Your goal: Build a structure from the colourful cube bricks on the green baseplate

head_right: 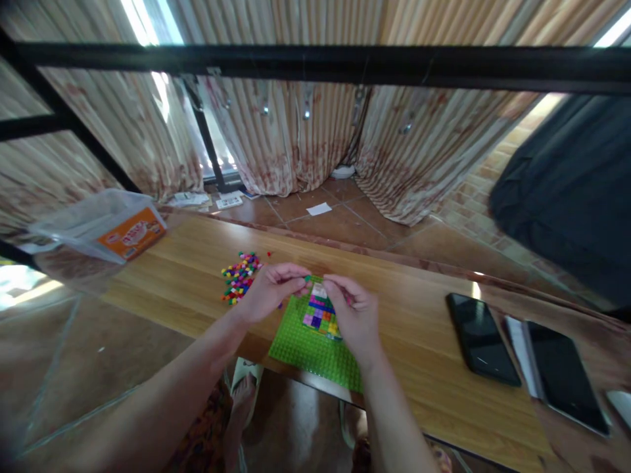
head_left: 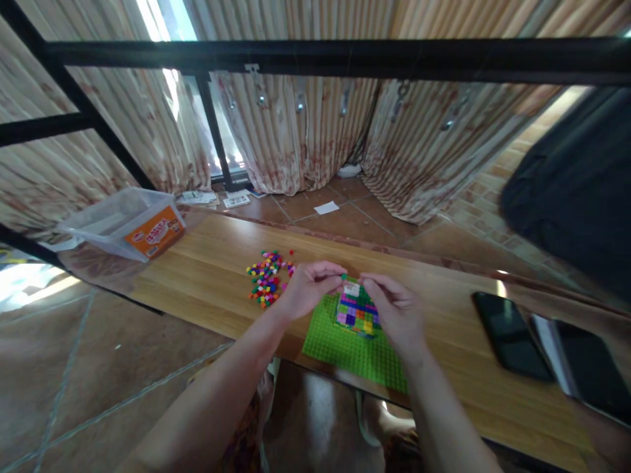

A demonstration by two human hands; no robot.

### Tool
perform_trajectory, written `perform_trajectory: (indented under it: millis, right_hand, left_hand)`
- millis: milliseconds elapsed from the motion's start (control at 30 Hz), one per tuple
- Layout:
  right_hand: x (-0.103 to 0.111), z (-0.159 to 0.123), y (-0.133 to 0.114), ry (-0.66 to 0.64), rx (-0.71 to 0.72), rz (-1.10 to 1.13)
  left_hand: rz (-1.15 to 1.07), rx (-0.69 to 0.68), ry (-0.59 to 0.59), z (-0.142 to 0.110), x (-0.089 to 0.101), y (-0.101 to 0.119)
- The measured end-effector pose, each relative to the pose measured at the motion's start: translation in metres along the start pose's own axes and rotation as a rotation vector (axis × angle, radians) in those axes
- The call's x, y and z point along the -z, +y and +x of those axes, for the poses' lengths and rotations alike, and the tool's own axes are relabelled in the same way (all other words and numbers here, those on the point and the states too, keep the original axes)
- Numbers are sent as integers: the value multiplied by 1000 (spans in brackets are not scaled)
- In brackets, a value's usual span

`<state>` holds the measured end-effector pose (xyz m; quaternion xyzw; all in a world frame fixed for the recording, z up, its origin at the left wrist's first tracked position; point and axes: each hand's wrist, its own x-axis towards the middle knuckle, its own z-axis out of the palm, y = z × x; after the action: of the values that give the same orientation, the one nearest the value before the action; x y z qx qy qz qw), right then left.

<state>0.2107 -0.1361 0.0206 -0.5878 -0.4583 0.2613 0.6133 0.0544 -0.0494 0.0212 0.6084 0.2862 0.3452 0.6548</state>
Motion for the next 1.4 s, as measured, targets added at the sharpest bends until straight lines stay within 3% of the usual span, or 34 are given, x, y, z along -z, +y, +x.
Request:
perform_trajectory:
  millis: [133,367,533,667,767,1067,1400]
  right_hand:
    - [-2,-1,1,-50,-14,10]
    - [12,3,6,18,-59,50]
    - [36,9,8,185,-75,-92]
    - [48,8,12,82,-25,-337]
    - [49,5,15,-10,-3,-408]
    - [51,3,24,-55,-87,-374]
    - [45,9,39,-11,-152,-278]
  left_hand:
    - [-24,-44,-16,3,-20,-4]
    - [96,-177,-46,6,-36,-5]
    - [287,-184,126,12,-29,-4]
    - [465,-126,238,16,-18,-6]
    - [547,-92,213,16,-17,-9]
    - [558,-72,112,15,-24,-15]
    - [580,-86,68,15,-25,-17]
